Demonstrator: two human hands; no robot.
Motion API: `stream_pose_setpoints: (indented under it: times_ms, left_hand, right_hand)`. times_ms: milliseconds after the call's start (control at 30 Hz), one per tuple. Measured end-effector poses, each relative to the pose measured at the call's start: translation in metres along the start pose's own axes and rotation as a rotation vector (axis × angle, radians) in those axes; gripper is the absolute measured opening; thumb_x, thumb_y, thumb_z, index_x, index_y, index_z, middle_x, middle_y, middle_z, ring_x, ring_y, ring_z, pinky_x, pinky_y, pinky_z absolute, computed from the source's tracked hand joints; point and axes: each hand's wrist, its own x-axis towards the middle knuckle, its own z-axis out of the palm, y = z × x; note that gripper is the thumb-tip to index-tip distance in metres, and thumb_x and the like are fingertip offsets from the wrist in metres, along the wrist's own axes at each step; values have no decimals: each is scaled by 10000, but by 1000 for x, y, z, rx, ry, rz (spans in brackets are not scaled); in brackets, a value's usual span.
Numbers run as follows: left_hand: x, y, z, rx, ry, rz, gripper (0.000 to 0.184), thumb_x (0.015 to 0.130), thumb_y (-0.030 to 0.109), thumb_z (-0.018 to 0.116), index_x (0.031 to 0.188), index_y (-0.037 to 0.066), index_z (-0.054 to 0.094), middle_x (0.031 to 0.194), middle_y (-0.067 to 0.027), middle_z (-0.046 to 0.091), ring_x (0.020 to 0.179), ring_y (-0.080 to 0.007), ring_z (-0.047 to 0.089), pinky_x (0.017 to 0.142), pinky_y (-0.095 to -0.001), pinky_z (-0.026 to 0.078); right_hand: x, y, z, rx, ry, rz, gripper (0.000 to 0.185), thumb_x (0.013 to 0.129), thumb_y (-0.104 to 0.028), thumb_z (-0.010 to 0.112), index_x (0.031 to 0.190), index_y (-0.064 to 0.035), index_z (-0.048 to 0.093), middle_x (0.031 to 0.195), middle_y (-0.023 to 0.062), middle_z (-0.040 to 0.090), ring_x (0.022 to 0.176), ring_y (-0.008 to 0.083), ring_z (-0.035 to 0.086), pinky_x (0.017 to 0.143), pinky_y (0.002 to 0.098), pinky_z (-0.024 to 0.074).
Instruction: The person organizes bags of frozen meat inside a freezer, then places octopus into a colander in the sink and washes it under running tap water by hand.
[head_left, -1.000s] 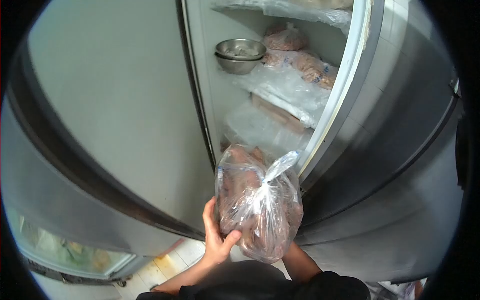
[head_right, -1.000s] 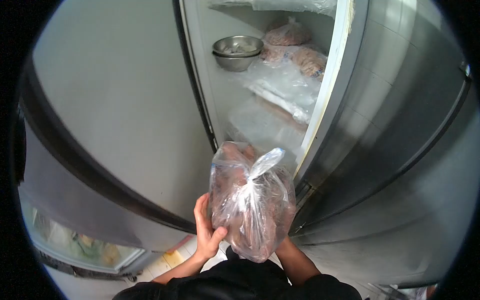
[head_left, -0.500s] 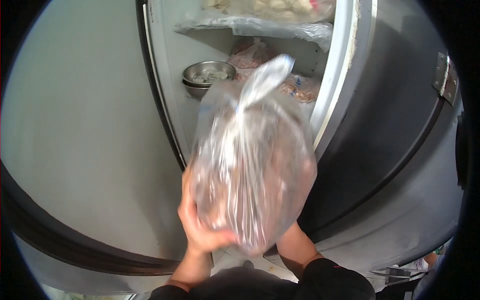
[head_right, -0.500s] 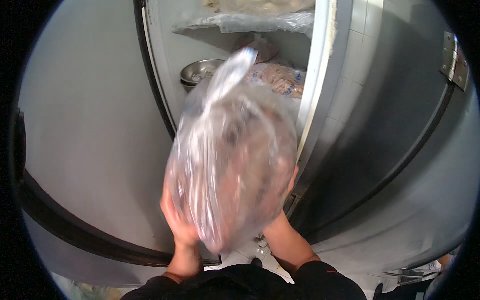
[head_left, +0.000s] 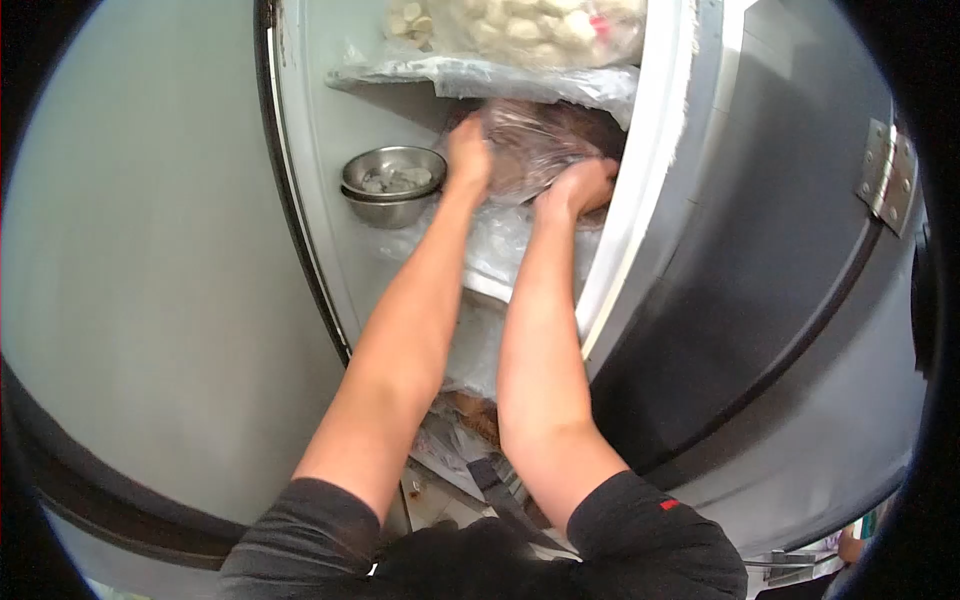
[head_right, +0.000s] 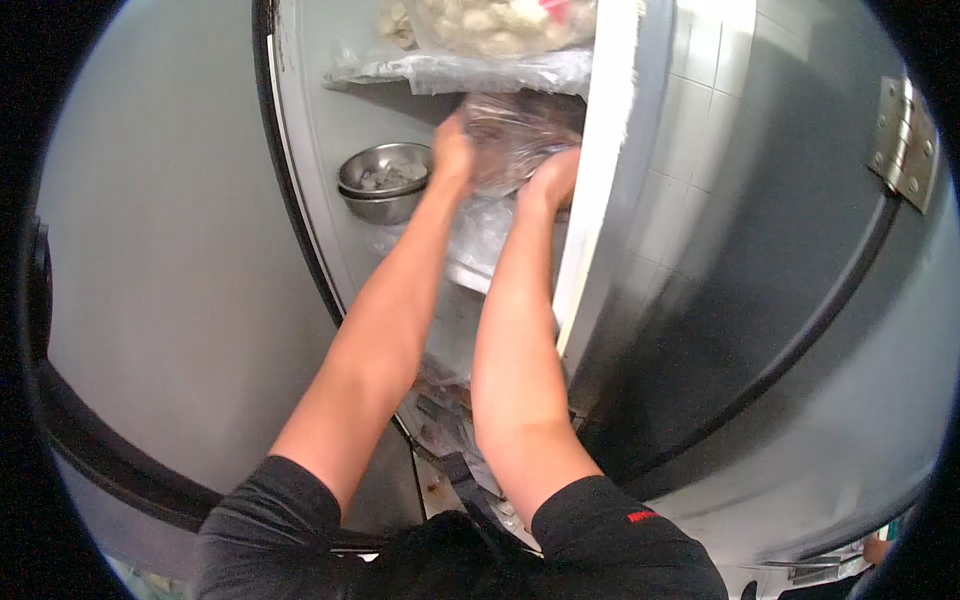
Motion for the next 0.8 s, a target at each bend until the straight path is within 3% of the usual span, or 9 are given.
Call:
stream_pose_setpoints:
  times_ms: [100, 233, 267, 333, 400, 500, 667, 767, 800]
  left_hand:
    - [19, -24, 34, 1020, -345, 124, 325, 813, 142, 476, 1033, -51, 618, 1092, -306, 581, 1045, -453, 545, 910, -460, 439]
    - [33, -37, 31, 1015, -399, 87, 354, 862, 202, 446, 1015, -65, 621, 1099, -305, 584, 1057, -442, 548, 927, -450, 429]
    - [43, -43, 34, 991, -392, 52, 385, 893, 242, 432, 1011, -72, 621, 1106, -305, 583, 1050, -442, 552, 932, -444, 423]
    - [6, -19, 48, 465, 101, 41, 561, 969, 419, 336, 1154, -53, 575, 1171, -300, 561, 1056, -440, 544, 930, -459, 401]
    - [0, -45, 44, 908, -114, 336, 534, 977, 415, 319, 1294, 17, 483, 1316, -283, 436, 1149, -436, 473, 965, -479, 384]
    - [29, -56, 39, 1145, -179, 336, 528, 977, 434, 290, 1266, 54, 514, 1240, -274, 491, 1117, -427, 493, 950, -497, 397]
    - [85, -120, -9, 1286, -316, 398, 424, 962, 357, 367, 1208, 65, 551, 1079, -172, 619, 966, -328, 601, 859, -445, 470]
    - [124, -139, -97, 444, -329, -295, 429, 960, 352, 411, 1195, 23, 551, 1031, -136, 639, 921, -291, 622, 842, -413, 494]
    - [89, -65, -79, 47, -290, -458, 423, 943, 331, 477, 1171, -19, 552, 1053, -130, 632, 908, -261, 627, 824, -388, 512]
  right_hand:
    - [-16, -26, 16, -406, -135, -363, 495, 908, -203, 442, 1309, 81, 390, 1333, 248, 451, 1208, 379, 457, 1022, 431, 333]
    - [-43, -12, -19, -403, -230, -395, 500, 868, -97, 552, 1307, 79, 392, 1275, 206, 493, 1197, 284, 470, 1020, 360, 339]
    - [-62, -3, -40, -443, -296, -638, 510, 861, -94, 587, 1307, 67, 397, 1287, 191, 481, 1211, 259, 452, 1014, 364, 346]
    - [-107, -3, -96, -446, -643, -650, 480, 851, -42, 578, 1296, 45, 422, 1319, 179, 458, 1219, 238, 438, 997, 374, 359]
    - [-136, -9, -156, -656, -844, -783, 333, 798, 4, 597, 1124, 56, 549, 1096, 205, 580, 1027, 299, 553, 900, 382, 427]
    - [-151, 16, -240, -648, -1232, -551, 144, 795, 32, 594, 936, 44, 619, 886, 175, 590, 792, 299, 589, 718, 362, 492]
    - [-157, 69, -340, -1133, -1384, -3, 261, 879, -170, 561, 1062, 16, 581, 948, 210, 617, 894, 394, 603, 765, 464, 479]
    - [-170, 97, -435, -1667, -1472, 423, 333, 884, -266, 541, 1099, -14, 572, 1022, 208, 627, 966, 394, 598, 807, 496, 473]
    - [-178, 104, -470, -1761, -1432, 566, 337, 881, -294, 530, 1100, -41, 571, 996, 200, 641, 956, 396, 604, 811, 503, 473]
